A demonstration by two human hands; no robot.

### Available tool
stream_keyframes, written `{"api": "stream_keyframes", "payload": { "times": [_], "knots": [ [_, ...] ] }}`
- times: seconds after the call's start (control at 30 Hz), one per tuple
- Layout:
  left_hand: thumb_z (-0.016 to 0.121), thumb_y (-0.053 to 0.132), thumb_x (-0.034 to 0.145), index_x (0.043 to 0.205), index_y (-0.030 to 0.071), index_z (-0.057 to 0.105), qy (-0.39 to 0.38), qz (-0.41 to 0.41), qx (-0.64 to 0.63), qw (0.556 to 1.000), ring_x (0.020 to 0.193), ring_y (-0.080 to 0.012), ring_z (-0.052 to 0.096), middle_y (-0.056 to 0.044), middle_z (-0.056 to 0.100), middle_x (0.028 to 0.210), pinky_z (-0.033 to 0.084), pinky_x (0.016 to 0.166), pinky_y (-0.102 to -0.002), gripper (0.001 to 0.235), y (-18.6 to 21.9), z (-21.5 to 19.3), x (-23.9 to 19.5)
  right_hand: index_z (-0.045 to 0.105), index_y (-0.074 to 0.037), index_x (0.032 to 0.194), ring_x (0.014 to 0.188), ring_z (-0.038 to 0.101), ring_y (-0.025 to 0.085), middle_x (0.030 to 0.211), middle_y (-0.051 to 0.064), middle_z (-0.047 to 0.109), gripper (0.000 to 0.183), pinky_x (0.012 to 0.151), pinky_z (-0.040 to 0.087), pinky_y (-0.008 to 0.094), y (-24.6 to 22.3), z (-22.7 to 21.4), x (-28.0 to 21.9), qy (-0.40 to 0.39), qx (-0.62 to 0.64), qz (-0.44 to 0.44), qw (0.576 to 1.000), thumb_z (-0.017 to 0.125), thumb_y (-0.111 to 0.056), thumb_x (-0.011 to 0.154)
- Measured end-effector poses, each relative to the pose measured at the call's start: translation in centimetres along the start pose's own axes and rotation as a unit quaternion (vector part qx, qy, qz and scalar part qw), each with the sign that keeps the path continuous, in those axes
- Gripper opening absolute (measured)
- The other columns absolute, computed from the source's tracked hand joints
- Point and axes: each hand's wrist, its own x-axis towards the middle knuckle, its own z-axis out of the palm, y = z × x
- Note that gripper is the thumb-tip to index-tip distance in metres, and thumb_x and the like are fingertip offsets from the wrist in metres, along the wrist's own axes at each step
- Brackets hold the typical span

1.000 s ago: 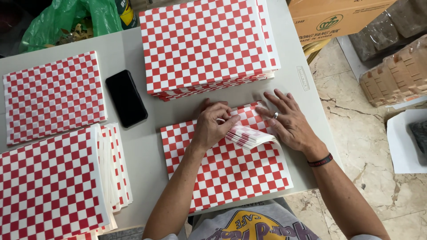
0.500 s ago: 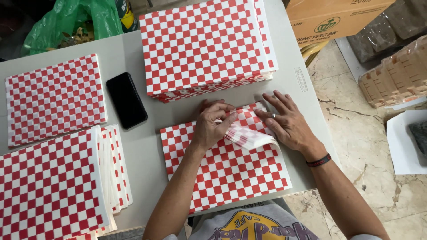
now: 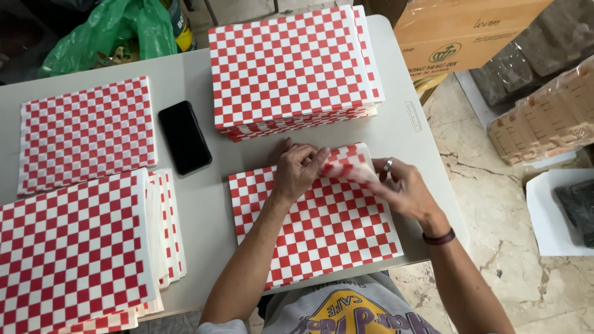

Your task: Folding and stacking checkered paper sheets on a table

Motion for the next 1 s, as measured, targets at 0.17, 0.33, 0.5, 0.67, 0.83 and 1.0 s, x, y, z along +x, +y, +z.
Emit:
{"api": "stream_keyframes", "payload": {
  "times": [0.17, 0.33, 0.5, 0.67, 0.83, 1.0],
  "knots": [
    [0.046, 0.061, 0.103, 0.117, 0.012, 0.063, -0.068, -0.046, 0.089, 0.993, 0.111, -0.0342, 0.063, -0.013, 0.070, 0.105, 0.014, 0.118, -0.064, 0.053, 8.3, -4.4, 0.3, 0.070, -0.004, 0.101, 0.044, 0.045, 0.017, 0.060, 0.007, 0.057, 0.024, 0.045, 0.036, 0.030, -1.5, 1.1, 0.1, -0.002, -0.024, 0.077, 0.997, 0.071, -0.026, 0.092],
    [0.045, 0.039, 0.105, 0.146, -0.001, 0.048, -0.086, -0.172, 0.215, 0.958, 0.130, -0.0459, 0.054, -0.031, 0.059, 0.136, 0.019, 0.116, -0.064, 0.057, 16.0, -11.8, -4.6, 0.069, -0.003, 0.104, 0.062, 0.062, 0.026, 0.073, 0.013, 0.069, 0.028, 0.056, 0.047, 0.040, -2.2, 1.3, 0.6, -0.005, -0.017, 0.125, 0.992, 0.069, -0.029, 0.096],
    [0.056, 0.050, 0.099, 0.152, -0.002, 0.039, -0.001, -0.279, 0.253, 0.926, 0.136, -0.0532, 0.042, -0.030, 0.049, 0.147, 0.017, 0.113, -0.071, 0.076, 12.5, -11.4, -12.0, 0.057, -0.002, 0.131, 0.095, 0.070, 0.048, 0.103, 0.030, 0.072, 0.035, 0.081, 0.053, 0.060, -7.6, 3.0, -0.3, 0.038, -0.026, 0.198, 0.979, 0.052, -0.022, 0.102],
    [0.047, 0.054, 0.102, 0.155, -0.001, 0.033, 0.013, -0.291, 0.258, 0.921, 0.145, -0.0514, 0.030, -0.032, 0.039, 0.153, 0.011, 0.118, -0.067, 0.078, 12.3, -10.8, -13.0, 0.057, -0.005, 0.124, 0.087, 0.067, 0.039, 0.099, 0.022, 0.071, 0.026, 0.076, 0.052, 0.054, -6.2, 4.1, -0.9, 0.065, 0.008, 0.173, 0.983, 0.048, -0.005, 0.100],
    [0.062, 0.041, 0.097, 0.155, -0.008, 0.028, 0.124, -0.236, 0.220, 0.938, 0.143, -0.0566, 0.030, -0.039, 0.034, 0.153, 0.010, 0.117, -0.067, 0.083, 10.8, -12.0, -12.9, 0.067, -0.005, 0.111, 0.075, 0.054, 0.014, 0.075, 0.004, 0.059, 0.011, 0.070, 0.049, 0.031, -8.3, 2.1, -2.3, 0.108, 0.173, 0.086, 0.975, 0.062, -0.005, 0.100],
    [0.073, 0.012, 0.088, 0.134, 0.000, 0.061, 0.183, -0.233, -0.310, 0.904, 0.099, -0.0253, 0.068, -0.015, 0.072, 0.112, 0.053, 0.094, -0.047, 0.050, 7.6, -12.5, -13.4, 0.063, -0.002, 0.099, 0.059, 0.051, 0.007, 0.065, 0.002, 0.053, 0.002, 0.061, 0.047, 0.021, -5.5, 0.8, -3.9, 0.148, 0.336, 0.050, 0.929, 0.062, -0.001, 0.099]
  ]
}}
